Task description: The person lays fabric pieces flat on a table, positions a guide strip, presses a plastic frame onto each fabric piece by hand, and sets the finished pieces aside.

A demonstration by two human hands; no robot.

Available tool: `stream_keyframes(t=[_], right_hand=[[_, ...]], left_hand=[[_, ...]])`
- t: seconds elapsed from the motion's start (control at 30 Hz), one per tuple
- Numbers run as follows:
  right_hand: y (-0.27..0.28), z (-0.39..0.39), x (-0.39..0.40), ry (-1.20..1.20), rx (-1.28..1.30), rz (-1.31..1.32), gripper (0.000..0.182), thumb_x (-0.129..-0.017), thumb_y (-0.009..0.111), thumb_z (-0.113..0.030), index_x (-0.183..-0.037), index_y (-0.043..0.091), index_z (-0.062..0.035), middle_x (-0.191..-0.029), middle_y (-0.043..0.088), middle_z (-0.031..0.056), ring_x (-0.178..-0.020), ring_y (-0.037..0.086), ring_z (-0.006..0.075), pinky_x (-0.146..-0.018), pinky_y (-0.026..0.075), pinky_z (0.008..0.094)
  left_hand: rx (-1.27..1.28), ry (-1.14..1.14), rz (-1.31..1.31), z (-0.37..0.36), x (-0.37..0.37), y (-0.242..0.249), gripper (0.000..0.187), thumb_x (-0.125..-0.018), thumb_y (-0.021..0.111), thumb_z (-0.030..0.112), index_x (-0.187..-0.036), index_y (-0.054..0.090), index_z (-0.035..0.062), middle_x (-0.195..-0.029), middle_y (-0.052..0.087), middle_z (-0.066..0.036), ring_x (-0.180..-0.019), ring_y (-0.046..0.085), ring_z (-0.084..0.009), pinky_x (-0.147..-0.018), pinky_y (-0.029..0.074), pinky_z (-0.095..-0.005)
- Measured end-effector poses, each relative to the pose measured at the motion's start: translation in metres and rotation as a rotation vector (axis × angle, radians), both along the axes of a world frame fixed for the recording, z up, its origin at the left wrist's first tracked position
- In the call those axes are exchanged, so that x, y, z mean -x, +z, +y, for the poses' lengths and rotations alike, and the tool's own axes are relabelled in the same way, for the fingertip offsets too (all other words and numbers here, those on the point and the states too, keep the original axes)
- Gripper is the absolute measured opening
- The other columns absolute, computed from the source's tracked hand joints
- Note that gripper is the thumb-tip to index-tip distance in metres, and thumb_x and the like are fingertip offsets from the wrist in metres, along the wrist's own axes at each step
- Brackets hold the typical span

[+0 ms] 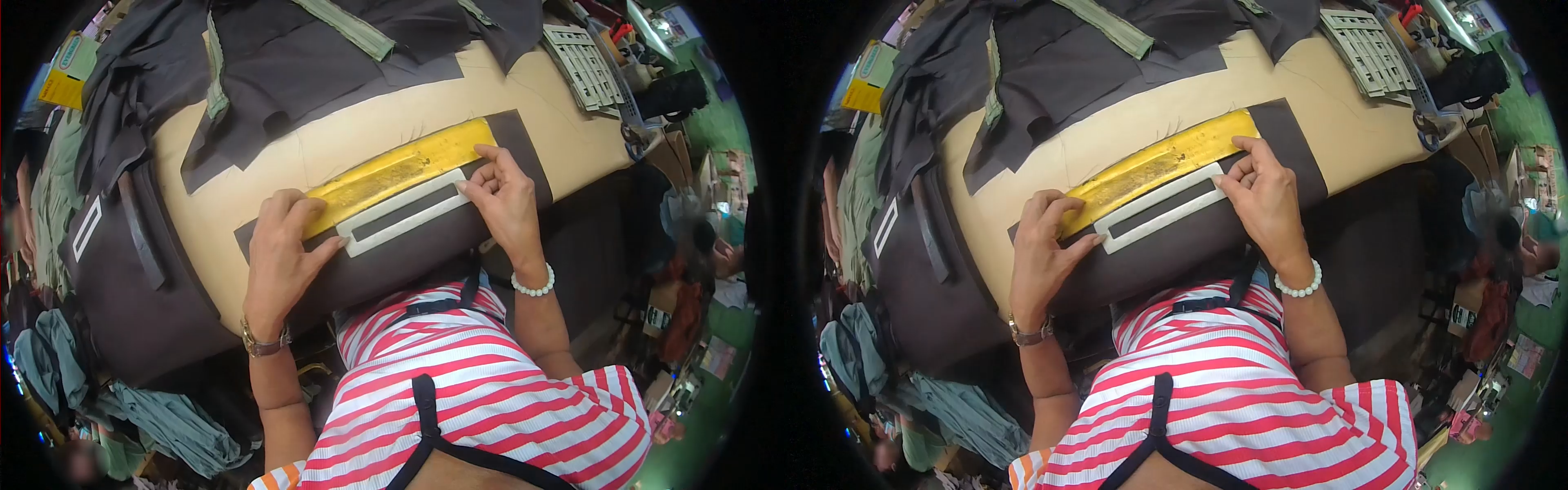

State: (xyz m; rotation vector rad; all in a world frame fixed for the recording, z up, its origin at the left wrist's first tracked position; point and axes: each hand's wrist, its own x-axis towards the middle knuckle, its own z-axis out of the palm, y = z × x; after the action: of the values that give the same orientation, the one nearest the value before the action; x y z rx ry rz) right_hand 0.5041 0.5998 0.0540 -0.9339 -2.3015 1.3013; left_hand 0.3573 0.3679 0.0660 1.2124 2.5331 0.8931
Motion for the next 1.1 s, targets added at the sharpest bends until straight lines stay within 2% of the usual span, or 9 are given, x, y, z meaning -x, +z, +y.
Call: stream_keyframes(t=[0.23, 0.33, 0.37, 0.47, 0.6, 0.67, 0.77, 0.87, 1.1], right_hand=[[0.002, 0.0, 0.0, 0.011, -0.016, -0.057, 0.026, -0.076, 0.07, -0.001, -0.1, 0.059, 0.0029, -0.071, 0.06, 0.0075, -0.06, 0.057, 0.0144, -0.058, 0.047, 0.0283], [-0.011, -0.007, -0.005, 0.182, -0.675, 0.052, 0.017, -0.078, 0.069, -0.006, -0.093, 0.062, -0.001, -0.075, 0.056, 0.0063, -0.067, 0.057, 0.0217, -0.062, 0.047, 0.0346], [-0.009, -0.011, -0.008, 0.2, -0.733, -0.025, 0.012, -0.08, 0.066, -0.01, -0.09, 0.064, -0.0043, -0.081, 0.054, 0.0063, -0.076, 0.055, 0.0273, -0.067, 0.045, 0.0389], [-0.01, -0.011, -0.016, 0.231, -0.813, -0.026, 0.011, -0.082, 0.065, -0.012, -0.091, 0.065, -0.0053, -0.086, 0.056, 0.0066, -0.078, 0.055, 0.0267, -0.069, 0.044, 0.0386], [-0.013, -0.007, -0.014, 0.057, -0.767, 0.074, 0.017, -0.083, 0.061, -0.012, -0.099, 0.064, -0.0041, -0.095, 0.057, 0.012, -0.092, 0.056, 0.0313, -0.077, 0.043, 0.0422], [0.0, -0.04, -0.001, 0.302, -0.9, 0.21, 0.029, -0.083, 0.058, -0.016, -0.104, 0.059, 0.0035, -0.103, 0.059, 0.0197, -0.104, 0.055, 0.0372, -0.088, 0.04, 0.0476], [-0.034, -0.113, 0.01, 0.59, -0.614, 0.209, 0.071, -0.085, 0.055, -0.053, -0.127, 0.05, 0.0043, -0.13, 0.051, 0.024, -0.124, 0.047, 0.0373, -0.104, 0.032, 0.054], [-0.028, -0.095, 0.006, 0.639, -0.626, 0.076, 0.08, -0.086, 0.051, -0.058, -0.135, 0.043, 0.0046, -0.14, 0.045, 0.0207, -0.129, 0.043, 0.0344, -0.107, 0.026, 0.0577], [-0.029, -0.024, -0.029, 0.337, -0.842, -0.14, 0.084, -0.086, 0.052, -0.058, -0.139, 0.035, 0.0047, -0.14, 0.046, 0.0168, -0.127, 0.046, 0.0298, -0.105, 0.022, 0.064]], left_hand=[[0.005, -0.003, 0.02, -0.001, -0.001, 0.001, 0.04, -0.068, 0.079, 0.014, -0.102, 0.062, 0.0024, -0.103, 0.056, -0.012, -0.095, 0.055, -0.0302, -0.081, 0.046, -0.0376], [-0.012, -0.046, 0.104, 0.001, -0.012, 0.002, 0.029, -0.072, 0.074, 0.01, -0.098, 0.064, 0.0023, -0.105, 0.057, -0.013, -0.098, 0.056, -0.0314, -0.085, 0.045, -0.0398], [-0.024, -0.094, 0.169, 0.001, -0.018, 0.0, 0.026, -0.073, 0.072, 0.008, -0.097, 0.065, 0.0025, -0.105, 0.058, -0.013, -0.099, 0.056, -0.0314, -0.087, 0.044, -0.0409], [-0.023, -0.19, 0.363, -0.004, -0.041, -0.018, 0.027, -0.075, 0.064, 0.002, -0.101, 0.068, 0.0054, -0.111, 0.062, -0.012, -0.111, 0.055, -0.0308, -0.097, 0.039, -0.0496], [0.118, -0.169, 0.417, -0.018, -0.054, -0.029, 0.039, -0.081, 0.058, 0.007, -0.12, 0.061, 0.007, -0.13, 0.055, -0.009, -0.127, 0.045, -0.0309, -0.105, 0.025, -0.0603], [0.144, -0.161, 0.398, -0.018, -0.058, -0.027, 0.04, -0.082, 0.058, 0.01, -0.122, 0.06, 0.0074, -0.133, 0.052, -0.009, -0.13, 0.041, -0.0316, -0.106, 0.02, -0.0627], [0.143, -0.184, 0.336, -0.023, -0.056, -0.026, 0.042, -0.084, 0.057, 0.016, -0.125, 0.058, 0.0084, -0.138, 0.048, -0.009, -0.134, 0.036, -0.0324, -0.107, 0.014, -0.0656], [0.165, -0.182, 0.3, -0.023, -0.058, -0.023, 0.044, -0.085, 0.056, 0.019, -0.128, 0.056, 0.0093, -0.14, 0.047, -0.008, -0.136, 0.034, -0.0329, -0.106, 0.011, -0.0674], [0.239, -0.185, 0.368, -0.023, -0.058, -0.022, 0.044, -0.087, 0.055, 0.018, -0.13, 0.055, 0.0119, -0.141, 0.046, -0.007, -0.136, 0.033, -0.0328, -0.107, 0.013, -0.0671]])
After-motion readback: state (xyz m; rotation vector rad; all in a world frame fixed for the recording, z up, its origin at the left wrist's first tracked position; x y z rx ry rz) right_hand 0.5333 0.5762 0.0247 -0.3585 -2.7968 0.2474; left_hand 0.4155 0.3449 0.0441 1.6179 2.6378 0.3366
